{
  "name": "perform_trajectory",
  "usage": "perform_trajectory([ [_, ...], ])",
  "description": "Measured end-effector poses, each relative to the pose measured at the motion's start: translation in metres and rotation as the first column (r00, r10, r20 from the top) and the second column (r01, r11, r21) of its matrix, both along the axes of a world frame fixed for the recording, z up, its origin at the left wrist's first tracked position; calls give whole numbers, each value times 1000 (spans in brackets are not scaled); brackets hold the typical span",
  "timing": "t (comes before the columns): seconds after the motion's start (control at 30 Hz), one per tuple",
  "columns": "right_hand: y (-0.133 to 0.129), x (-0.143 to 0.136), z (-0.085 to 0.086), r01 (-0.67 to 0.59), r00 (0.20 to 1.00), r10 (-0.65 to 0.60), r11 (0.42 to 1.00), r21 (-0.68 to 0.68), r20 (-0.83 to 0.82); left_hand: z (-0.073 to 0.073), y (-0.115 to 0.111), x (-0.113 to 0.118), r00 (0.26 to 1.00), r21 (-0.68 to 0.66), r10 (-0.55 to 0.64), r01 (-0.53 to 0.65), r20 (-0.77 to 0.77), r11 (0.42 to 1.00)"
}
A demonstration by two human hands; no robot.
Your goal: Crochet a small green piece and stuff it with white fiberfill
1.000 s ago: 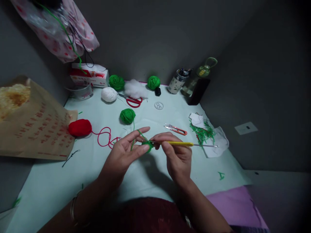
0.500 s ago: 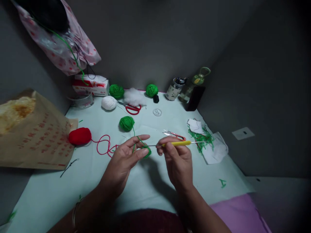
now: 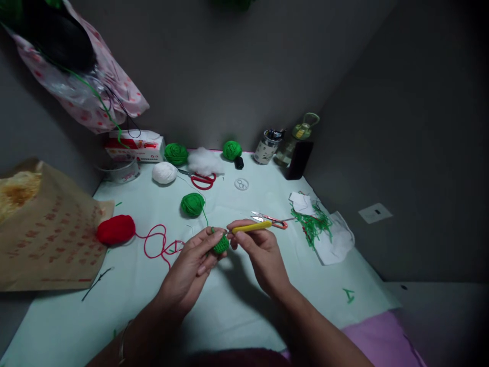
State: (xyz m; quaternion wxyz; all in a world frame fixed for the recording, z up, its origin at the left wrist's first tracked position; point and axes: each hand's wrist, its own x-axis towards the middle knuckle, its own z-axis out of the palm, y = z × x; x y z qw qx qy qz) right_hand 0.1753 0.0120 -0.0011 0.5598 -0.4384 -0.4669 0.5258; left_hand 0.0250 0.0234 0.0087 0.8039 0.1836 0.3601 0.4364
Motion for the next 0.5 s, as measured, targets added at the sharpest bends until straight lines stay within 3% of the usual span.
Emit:
perform_trajectory([
  [0.13, 1, 4, 3, -26, 997, 24, 999, 34, 79, -3, 4, 7, 1000, -29, 14, -14, 7, 999],
  [0.27, 20, 32, 3, -138, 936, 123, 990, 21, 329, -3, 4, 8, 999, -97, 30, -31, -13, 995],
  [0.3, 31, 44, 2, -85, 913, 69, 996, 22, 403, -3, 3, 7, 999, -125, 30, -34, -31, 992],
  [0.37, 60, 75, -2, 208, 836, -227, 974, 94, 499, -6, 0, 2, 998, -177, 24, -35, -64, 984],
  [0.5, 130, 145, -4, 537, 610, -558, 813, 224, 562, -25, -9, -12, 991, -253, 31, -64, -133, 965],
])
